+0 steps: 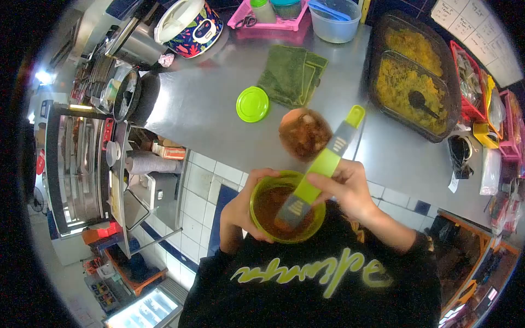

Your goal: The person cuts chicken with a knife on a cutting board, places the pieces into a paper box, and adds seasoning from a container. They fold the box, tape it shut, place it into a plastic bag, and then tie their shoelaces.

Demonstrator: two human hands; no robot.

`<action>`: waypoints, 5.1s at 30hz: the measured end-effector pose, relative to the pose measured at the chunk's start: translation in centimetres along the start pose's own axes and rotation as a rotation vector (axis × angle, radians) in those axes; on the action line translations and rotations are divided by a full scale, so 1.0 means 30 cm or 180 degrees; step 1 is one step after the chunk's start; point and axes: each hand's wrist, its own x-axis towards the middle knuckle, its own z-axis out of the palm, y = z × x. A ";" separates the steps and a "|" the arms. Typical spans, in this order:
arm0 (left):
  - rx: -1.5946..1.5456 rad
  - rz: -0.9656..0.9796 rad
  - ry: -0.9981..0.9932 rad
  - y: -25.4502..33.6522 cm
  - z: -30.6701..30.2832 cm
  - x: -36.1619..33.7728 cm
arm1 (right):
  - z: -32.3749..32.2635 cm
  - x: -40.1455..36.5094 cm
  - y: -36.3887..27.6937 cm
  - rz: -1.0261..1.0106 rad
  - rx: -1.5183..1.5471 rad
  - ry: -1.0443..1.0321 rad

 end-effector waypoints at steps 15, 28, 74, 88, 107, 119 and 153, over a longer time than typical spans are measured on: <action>0.1818 0.1265 0.3202 -0.261 -0.172 0.029 | 0.068 0.379 0.013 -0.0497 0.0775 0.0666; 0.3446 0.1478 0.3073 -0.665 -0.010 -0.018 | -0.122 0.337 0.042 -0.0884 0.0716 0.1479; 0.3063 0.1314 0.3068 -0.637 -0.030 0.347 | -0.173 0.266 0.120 -0.1466 -0.0217 0.2105; 0.2525 0.1420 0.3406 -0.652 -0.068 0.349 | -0.173 0.278 0.128 -0.1654 -0.0463 0.2242; 0.2890 0.0806 0.2748 -0.690 -0.088 0.306 | -0.149 0.271 0.180 -0.2339 -0.1648 0.2398; 0.2710 0.1720 0.3089 -0.611 -0.065 0.318 | -0.114 0.250 0.162 -0.2695 -0.1707 0.2472; 0.2949 0.0988 0.2694 -0.567 -0.128 0.367 | -0.106 0.231 0.128 -0.3317 -0.2958 0.1806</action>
